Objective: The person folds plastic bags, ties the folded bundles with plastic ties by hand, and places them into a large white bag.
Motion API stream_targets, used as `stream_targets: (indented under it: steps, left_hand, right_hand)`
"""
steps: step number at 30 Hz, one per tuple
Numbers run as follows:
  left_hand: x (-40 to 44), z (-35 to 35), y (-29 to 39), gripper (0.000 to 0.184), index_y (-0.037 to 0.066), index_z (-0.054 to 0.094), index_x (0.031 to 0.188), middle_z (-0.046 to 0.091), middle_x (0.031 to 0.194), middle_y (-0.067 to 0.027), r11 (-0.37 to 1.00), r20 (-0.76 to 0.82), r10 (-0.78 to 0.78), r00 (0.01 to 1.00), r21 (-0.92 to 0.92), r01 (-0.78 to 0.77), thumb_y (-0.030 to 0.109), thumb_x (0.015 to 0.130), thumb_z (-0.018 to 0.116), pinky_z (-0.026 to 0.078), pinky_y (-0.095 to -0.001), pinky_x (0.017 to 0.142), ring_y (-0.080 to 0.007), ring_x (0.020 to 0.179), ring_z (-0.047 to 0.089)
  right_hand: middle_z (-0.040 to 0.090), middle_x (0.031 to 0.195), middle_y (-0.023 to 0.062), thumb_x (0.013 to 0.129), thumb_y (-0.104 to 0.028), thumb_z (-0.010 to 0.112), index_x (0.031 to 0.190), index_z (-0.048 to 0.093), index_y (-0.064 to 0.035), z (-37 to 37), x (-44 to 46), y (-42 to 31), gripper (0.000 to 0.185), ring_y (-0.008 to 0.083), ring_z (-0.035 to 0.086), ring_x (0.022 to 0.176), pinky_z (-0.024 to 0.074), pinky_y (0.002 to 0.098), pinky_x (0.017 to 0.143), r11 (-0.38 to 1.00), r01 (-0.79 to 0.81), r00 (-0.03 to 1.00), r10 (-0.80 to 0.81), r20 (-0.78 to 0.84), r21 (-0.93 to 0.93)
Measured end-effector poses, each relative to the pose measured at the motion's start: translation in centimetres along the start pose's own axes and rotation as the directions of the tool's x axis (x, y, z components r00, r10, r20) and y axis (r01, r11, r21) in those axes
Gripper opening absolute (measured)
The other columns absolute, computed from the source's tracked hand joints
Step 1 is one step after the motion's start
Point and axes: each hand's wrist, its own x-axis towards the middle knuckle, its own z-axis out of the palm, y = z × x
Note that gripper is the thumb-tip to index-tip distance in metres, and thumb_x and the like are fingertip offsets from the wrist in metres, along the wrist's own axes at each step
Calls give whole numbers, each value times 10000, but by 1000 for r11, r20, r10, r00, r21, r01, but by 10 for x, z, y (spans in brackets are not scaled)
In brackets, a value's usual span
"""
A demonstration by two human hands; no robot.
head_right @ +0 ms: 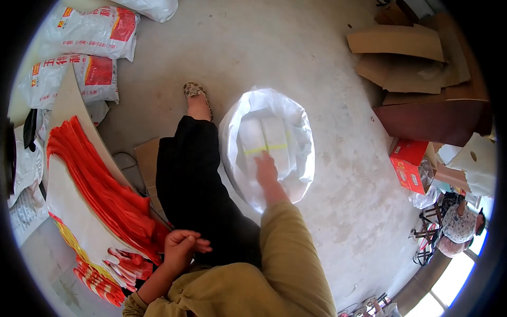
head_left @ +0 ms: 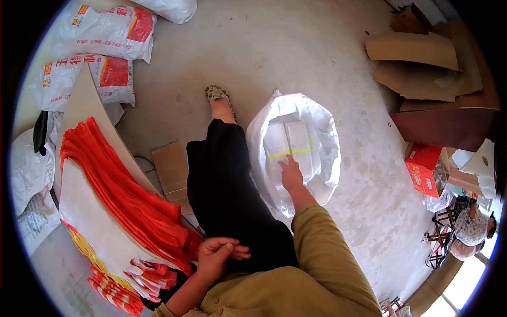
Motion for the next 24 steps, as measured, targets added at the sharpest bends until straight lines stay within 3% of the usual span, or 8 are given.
stream_targets:
  steps: [3,7,13,19,24]
  left_hand:
    - [-1,-3,-1,219,-45,670,1183,759,1083,-230,1000,15,-12,1000,-11,12,52,1058,520,628,-392,834,-360,950,770]
    - [-2,-5,0,217,-54,672,1174,757,1074,-241,999,23,-31,999,-44,32,44,1055,519,632,-406,844,-369,952,768]
    - [-1,-5,2,220,-57,674,1171,758,1066,-243,999,34,-32,999,-37,33,44,1054,517,633,-404,842,-372,952,768]
    - [-2,-5,0,219,-53,673,1175,760,1068,-235,998,20,-45,999,-34,46,54,1057,523,630,-388,832,-367,952,769]
    - [-2,-3,-1,199,-29,672,1166,761,1037,-234,999,-3,-15,1000,-30,15,75,1049,549,640,-421,793,-364,897,770]
  right_hand:
    - [224,1689,169,925,-30,554,1393,634,-259,21,11,4,527,392,449,1391,478,471,1092,1000,16,999,-16,43,-10]
    - [117,1722,195,950,-52,512,1445,598,-281,17,16,-9,552,436,424,1405,473,470,1099,965,126,989,-105,105,-229]
    - [16,1728,215,948,-58,508,1492,544,-311,18,23,-29,601,456,414,1412,474,469,1099,957,29,982,26,185,-289]
    - [11,1723,225,949,-82,525,1495,541,-309,4,18,-34,592,456,435,1398,479,473,1094,971,19,974,35,222,-238]
    - [105,1706,236,929,-136,605,1467,565,-264,12,4,-28,555,435,447,1398,462,485,1111,986,-93,983,113,146,-138]
